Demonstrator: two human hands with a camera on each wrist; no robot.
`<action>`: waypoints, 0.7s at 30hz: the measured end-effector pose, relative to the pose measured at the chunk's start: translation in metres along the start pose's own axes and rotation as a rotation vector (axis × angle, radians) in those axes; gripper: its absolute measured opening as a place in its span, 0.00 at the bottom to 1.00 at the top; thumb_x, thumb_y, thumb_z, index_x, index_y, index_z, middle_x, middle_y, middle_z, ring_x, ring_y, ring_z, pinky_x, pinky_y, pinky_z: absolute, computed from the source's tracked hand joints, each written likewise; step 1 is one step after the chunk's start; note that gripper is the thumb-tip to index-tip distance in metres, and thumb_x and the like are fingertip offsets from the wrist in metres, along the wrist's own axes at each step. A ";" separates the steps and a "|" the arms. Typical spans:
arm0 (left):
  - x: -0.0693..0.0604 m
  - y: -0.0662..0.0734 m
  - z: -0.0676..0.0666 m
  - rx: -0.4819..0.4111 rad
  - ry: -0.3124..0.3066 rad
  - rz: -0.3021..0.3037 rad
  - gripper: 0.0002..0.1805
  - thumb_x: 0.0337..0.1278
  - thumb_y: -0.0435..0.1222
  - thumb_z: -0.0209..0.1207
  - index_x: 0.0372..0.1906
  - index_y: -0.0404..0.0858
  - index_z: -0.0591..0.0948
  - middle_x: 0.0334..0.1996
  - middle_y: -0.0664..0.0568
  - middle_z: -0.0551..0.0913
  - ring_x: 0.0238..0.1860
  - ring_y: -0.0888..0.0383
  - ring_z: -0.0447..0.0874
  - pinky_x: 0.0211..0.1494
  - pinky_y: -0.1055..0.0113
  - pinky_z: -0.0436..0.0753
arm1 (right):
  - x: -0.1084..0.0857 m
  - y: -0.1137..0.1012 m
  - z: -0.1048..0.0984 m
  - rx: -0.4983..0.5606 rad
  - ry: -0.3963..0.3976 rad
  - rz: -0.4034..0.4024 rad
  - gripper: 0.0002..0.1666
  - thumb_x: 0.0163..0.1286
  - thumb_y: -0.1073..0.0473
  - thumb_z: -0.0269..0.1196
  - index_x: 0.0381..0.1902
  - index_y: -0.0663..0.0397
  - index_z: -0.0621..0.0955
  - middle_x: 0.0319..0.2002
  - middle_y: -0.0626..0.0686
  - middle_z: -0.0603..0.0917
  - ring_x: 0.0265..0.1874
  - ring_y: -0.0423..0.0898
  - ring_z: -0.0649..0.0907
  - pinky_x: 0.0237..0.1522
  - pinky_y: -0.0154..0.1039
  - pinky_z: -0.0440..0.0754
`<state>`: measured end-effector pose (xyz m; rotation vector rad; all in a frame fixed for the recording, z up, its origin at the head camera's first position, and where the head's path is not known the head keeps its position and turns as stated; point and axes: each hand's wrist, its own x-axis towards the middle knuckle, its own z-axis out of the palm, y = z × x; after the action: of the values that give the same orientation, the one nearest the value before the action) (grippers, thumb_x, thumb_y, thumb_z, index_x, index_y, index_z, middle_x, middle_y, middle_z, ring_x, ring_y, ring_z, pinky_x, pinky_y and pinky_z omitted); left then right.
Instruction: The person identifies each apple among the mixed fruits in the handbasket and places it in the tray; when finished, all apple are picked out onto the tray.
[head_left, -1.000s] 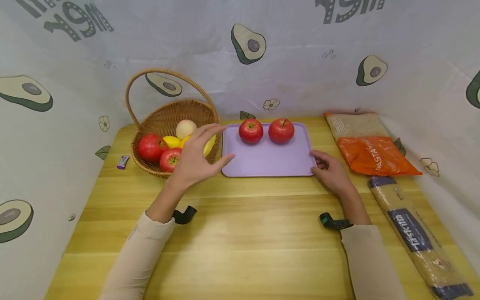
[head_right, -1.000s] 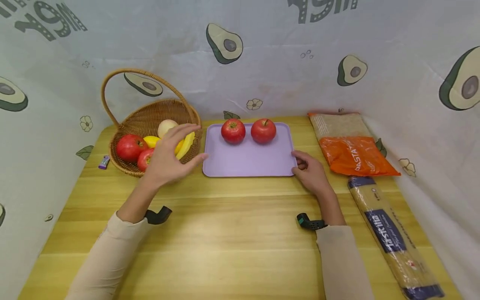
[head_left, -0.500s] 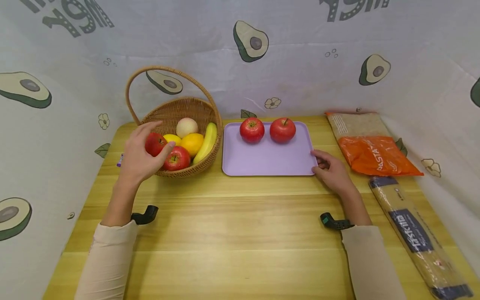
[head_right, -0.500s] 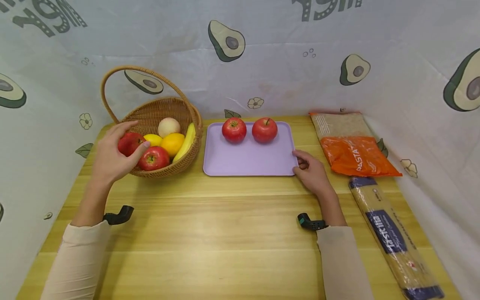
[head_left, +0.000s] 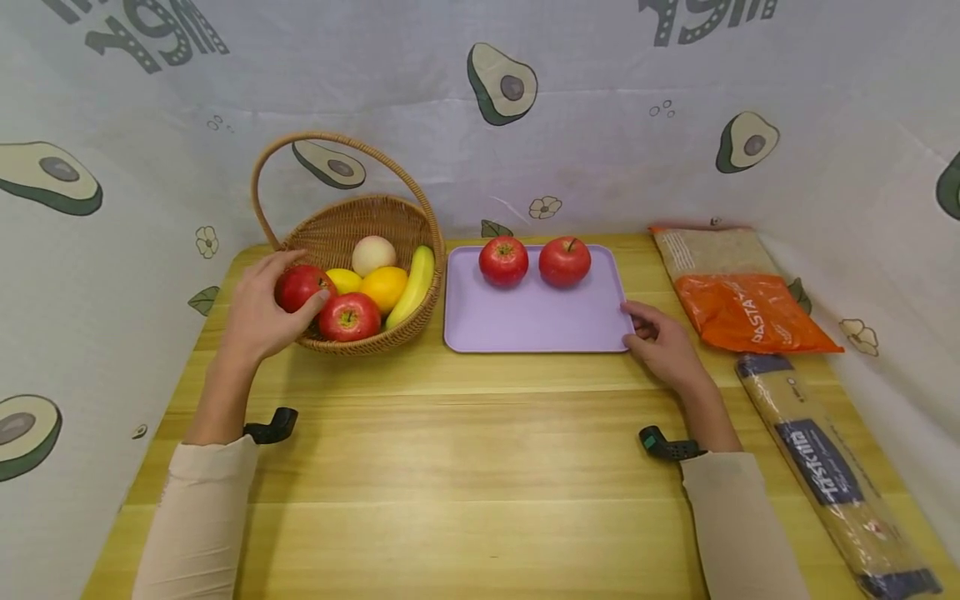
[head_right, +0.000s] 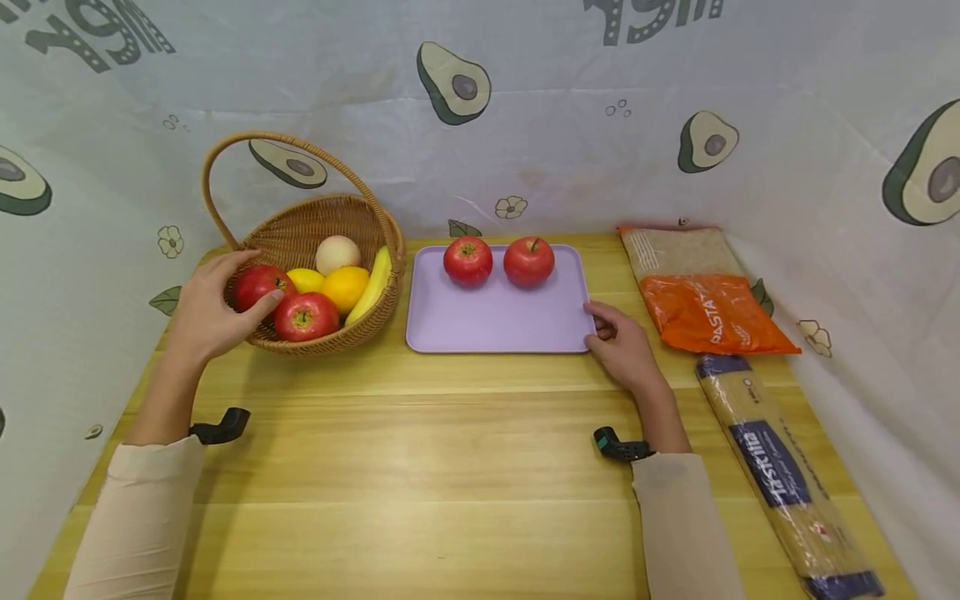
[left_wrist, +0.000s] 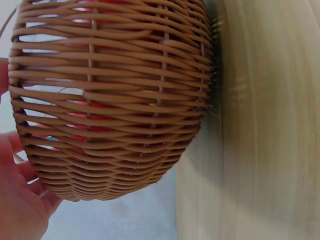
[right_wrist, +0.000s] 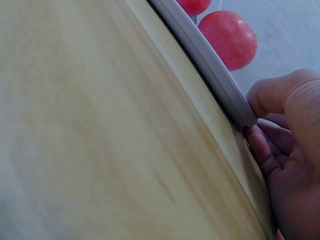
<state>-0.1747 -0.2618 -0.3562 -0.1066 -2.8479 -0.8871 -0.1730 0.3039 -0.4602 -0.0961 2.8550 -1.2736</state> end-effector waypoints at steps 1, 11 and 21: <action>0.001 -0.001 0.000 0.007 -0.005 -0.004 0.38 0.63 0.55 0.62 0.75 0.46 0.70 0.77 0.40 0.64 0.73 0.32 0.62 0.60 0.27 0.76 | 0.000 0.000 0.000 -0.004 0.001 0.002 0.32 0.73 0.63 0.62 0.74 0.58 0.72 0.56 0.65 0.79 0.47 0.52 0.76 0.43 0.15 0.69; 0.005 -0.007 0.000 0.102 -0.050 -0.017 0.37 0.64 0.52 0.60 0.75 0.41 0.69 0.74 0.35 0.66 0.71 0.31 0.61 0.59 0.27 0.76 | 0.001 -0.004 0.001 -0.009 0.003 0.001 0.32 0.72 0.64 0.62 0.73 0.58 0.73 0.54 0.65 0.79 0.47 0.53 0.75 0.43 0.17 0.68; 0.012 -0.003 -0.005 0.174 -0.190 0.031 0.38 0.60 0.40 0.60 0.76 0.37 0.66 0.74 0.31 0.65 0.66 0.30 0.60 0.57 0.29 0.76 | 0.000 -0.004 0.000 -0.023 -0.004 0.021 0.33 0.72 0.64 0.62 0.74 0.57 0.72 0.54 0.64 0.78 0.48 0.52 0.75 0.44 0.19 0.69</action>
<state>-0.1865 -0.2669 -0.3521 -0.2244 -3.0750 -0.6519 -0.1726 0.3017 -0.4571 -0.0690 2.8592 -1.2361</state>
